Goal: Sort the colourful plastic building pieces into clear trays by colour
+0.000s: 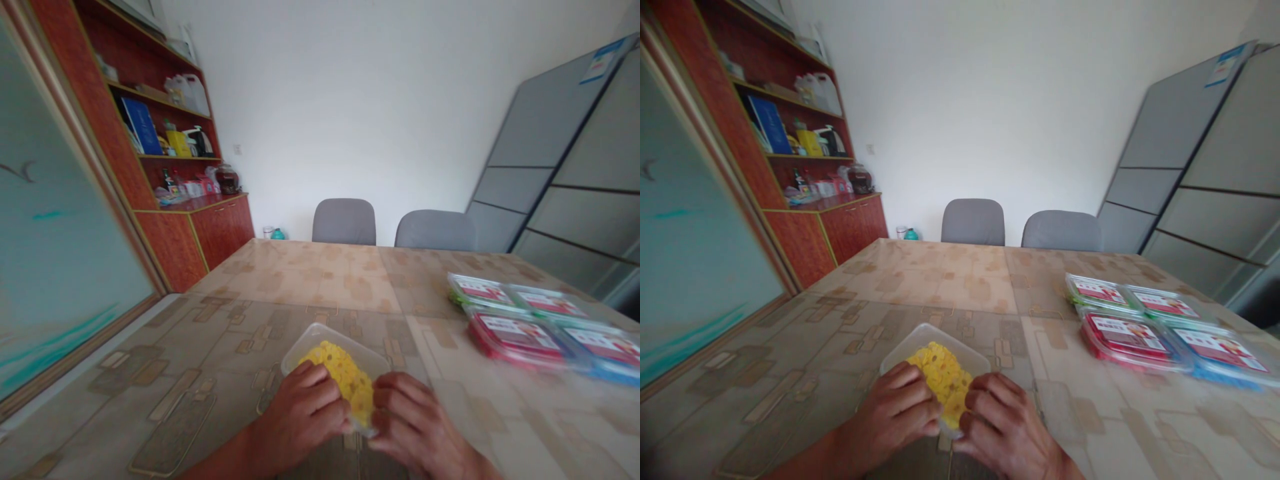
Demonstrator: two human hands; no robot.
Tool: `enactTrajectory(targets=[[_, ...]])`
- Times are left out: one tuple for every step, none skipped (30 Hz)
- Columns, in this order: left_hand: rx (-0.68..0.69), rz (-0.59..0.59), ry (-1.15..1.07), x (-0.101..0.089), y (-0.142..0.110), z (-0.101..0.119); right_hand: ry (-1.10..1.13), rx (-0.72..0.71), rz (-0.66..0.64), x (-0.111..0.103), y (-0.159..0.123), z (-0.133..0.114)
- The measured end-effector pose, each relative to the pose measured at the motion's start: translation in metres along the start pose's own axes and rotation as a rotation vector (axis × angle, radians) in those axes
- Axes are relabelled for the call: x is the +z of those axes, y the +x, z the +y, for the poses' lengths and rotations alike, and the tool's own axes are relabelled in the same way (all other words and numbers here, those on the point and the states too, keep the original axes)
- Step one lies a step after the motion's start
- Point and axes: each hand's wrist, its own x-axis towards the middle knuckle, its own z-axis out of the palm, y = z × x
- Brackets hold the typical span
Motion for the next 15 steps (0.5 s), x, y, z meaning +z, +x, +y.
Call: enactTrajectory(targets=[[0.001, 0.009, -0.002, -0.0005, 0.0013, 0.0002, -0.018, -0.021, 0.007, 0.0013, -0.0008, 0.0009], [-0.001, 0.013, -0.004, -0.0008, 0.0028, 0.0002, -0.038, -0.040, 0.012, 0.0026, -0.0016, 0.0018], [-0.007, 0.014, -0.008, -0.0010, 0.0044, 0.0002, -0.053, -0.057, 0.016, 0.0037, -0.0022, 0.0026], [-0.015, 0.023, -0.015, -0.0008, 0.0059, 0.0003, -0.062, -0.065, 0.020, 0.0046, -0.0025, 0.0031], [-0.024, 0.031, -0.026, -0.0004, 0.0073, 0.0004, -0.065, -0.066, 0.021, 0.0052, -0.0026, 0.0034], [-0.036, 0.039, -0.038, 0.0004, 0.0084, 0.0004, -0.061, -0.060, 0.023, 0.0057, -0.0024, 0.0034], [-0.049, 0.054, -0.048, 0.0015, 0.0092, 0.0005, -0.050, -0.056, 0.032, 0.0060, -0.0022, 0.0031], [-0.061, 0.058, -0.059, 0.0028, 0.0095, 0.0005, -0.036, -0.049, 0.038, 0.0061, -0.0019, 0.0027], [-0.070, 0.054, -0.066, 0.0042, 0.0094, 0.0004, -0.021, -0.042, 0.042, 0.0061, -0.0016, 0.0022], [-0.076, 0.045, -0.068, 0.0055, 0.0089, 0.0002, -0.007, -0.036, 0.045, 0.0059, -0.0014, 0.0017], [-0.074, 0.037, -0.067, 0.0068, 0.0081, -0.0001, 0.007, -0.032, 0.045, 0.0055, -0.0014, 0.0012], [-0.067, 0.027, -0.063, 0.0078, 0.0072, -0.0002, 0.022, -0.027, 0.038, 0.0049, -0.0014, 0.0009], [-0.059, 0.019, -0.056, 0.0084, 0.0063, -0.0002, 0.040, -0.019, 0.021, 0.0040, -0.0015, 0.0007], [-0.051, 0.011, -0.045, 0.0087, 0.0056, 0.0000, 0.061, -0.007, 0.000, 0.0031, -0.0016, 0.0006], [-0.041, 0.007, -0.029, 0.0087, 0.0050, 0.0006, 0.082, 0.009, -0.020, 0.0023, -0.0016, 0.0007]])
